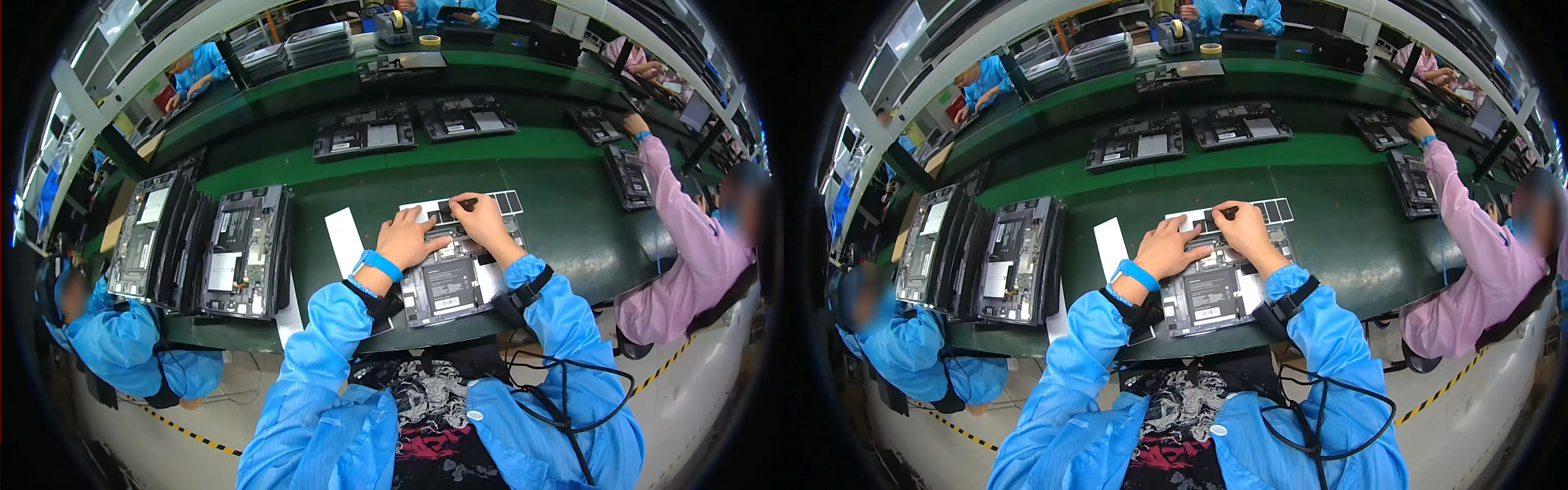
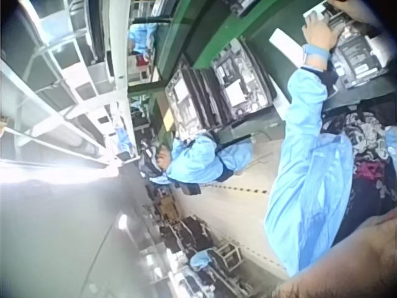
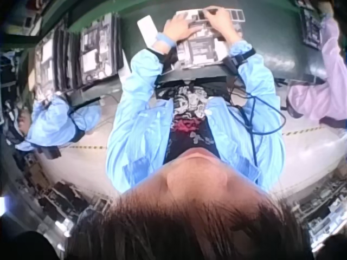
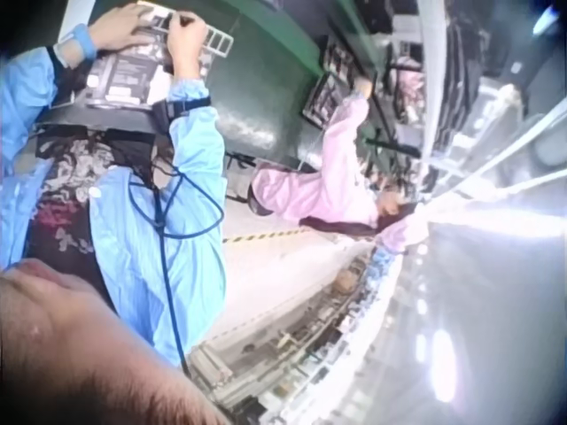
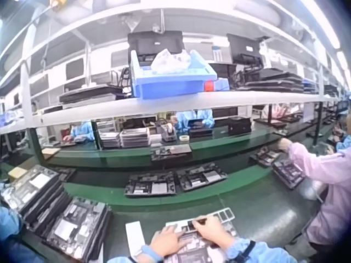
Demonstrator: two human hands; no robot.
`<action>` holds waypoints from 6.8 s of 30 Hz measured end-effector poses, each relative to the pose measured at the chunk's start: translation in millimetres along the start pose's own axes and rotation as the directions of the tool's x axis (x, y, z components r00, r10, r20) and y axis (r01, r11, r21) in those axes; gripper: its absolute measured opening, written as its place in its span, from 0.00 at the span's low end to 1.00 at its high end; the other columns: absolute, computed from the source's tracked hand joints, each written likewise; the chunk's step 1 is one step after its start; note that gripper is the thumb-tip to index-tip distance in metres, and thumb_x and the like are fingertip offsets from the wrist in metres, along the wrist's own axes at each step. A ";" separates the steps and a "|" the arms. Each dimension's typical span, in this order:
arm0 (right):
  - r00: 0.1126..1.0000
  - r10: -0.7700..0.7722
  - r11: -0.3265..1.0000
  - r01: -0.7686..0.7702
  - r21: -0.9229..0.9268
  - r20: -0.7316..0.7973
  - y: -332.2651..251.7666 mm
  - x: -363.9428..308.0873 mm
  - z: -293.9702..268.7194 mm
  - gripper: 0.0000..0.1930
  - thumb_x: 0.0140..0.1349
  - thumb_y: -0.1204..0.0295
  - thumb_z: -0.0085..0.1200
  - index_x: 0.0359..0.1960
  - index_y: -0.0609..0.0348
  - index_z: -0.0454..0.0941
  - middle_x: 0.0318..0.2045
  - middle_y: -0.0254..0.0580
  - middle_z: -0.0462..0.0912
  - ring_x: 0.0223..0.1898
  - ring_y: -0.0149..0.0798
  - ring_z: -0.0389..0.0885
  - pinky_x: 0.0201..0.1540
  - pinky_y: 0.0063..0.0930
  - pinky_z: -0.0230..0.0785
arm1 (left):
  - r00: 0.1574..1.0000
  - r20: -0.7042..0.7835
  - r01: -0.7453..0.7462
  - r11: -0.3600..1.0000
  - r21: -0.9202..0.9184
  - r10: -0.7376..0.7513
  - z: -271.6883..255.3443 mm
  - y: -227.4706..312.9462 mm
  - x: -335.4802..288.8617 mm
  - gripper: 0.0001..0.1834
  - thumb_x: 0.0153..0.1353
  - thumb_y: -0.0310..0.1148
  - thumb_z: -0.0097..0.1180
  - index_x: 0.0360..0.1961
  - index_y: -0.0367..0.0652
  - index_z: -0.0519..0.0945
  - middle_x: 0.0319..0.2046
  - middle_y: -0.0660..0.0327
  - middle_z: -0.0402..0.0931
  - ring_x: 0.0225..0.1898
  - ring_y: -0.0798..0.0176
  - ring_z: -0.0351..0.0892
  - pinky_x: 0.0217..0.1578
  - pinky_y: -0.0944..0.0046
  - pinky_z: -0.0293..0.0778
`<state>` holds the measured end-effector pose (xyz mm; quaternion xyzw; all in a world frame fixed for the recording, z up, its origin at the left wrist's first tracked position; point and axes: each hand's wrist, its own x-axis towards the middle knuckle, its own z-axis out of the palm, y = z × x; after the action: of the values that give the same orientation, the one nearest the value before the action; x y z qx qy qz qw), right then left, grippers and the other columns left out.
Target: The recorder is assembling laptop internal components, precisely applying labels or small components to the motherboard and chassis area using tweezers on a factory assembly line.
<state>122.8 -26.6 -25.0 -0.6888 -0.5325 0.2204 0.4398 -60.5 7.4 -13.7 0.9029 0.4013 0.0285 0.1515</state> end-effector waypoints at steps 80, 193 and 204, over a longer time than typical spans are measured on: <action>0.990 0.137 0.634 -0.100 0.767 0.016 44.5 -36.7 -66.7 0.09 0.63 0.74 0.55 0.39 0.69 0.75 0.32 0.46 0.81 0.35 0.41 0.84 0.39 0.27 0.78 | 0.977 0.115 0.207 0.925 -0.318 -0.179 -30.5 58.8 11.4 0.22 0.52 0.50 0.61 0.20 0.38 0.81 0.18 0.51 0.78 0.22 0.49 0.80 0.27 0.55 0.74; 0.989 0.118 0.790 -0.151 0.595 0.094 -23.4 -75.7 -17.2 0.11 0.64 0.72 0.55 0.41 0.70 0.78 0.36 0.46 0.82 0.38 0.37 0.83 0.43 0.25 0.77 | 0.928 -0.350 -0.189 0.972 -0.140 0.130 3.6 8.4 -183.8 0.24 0.54 0.41 0.61 0.51 0.43 0.76 0.56 0.54 0.70 0.54 0.52 0.70 0.49 0.55 0.67; 0.961 -0.113 0.993 0.098 0.070 0.253 -66.8 -131.3 62.6 0.08 0.54 0.68 0.61 0.32 0.58 0.85 0.49 0.55 0.78 0.50 0.52 0.78 0.52 0.36 0.69 | 0.842 -0.493 0.195 0.976 -0.101 -0.219 47.5 -20.7 -205.2 0.23 0.55 0.38 0.61 0.52 0.43 0.76 0.55 0.56 0.71 0.58 0.51 0.68 0.56 0.49 0.63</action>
<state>-5.7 -122.0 -22.8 -0.6122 -0.6144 0.2989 0.3980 -205.9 -141.9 -50.7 0.8120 0.5211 0.2546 0.0653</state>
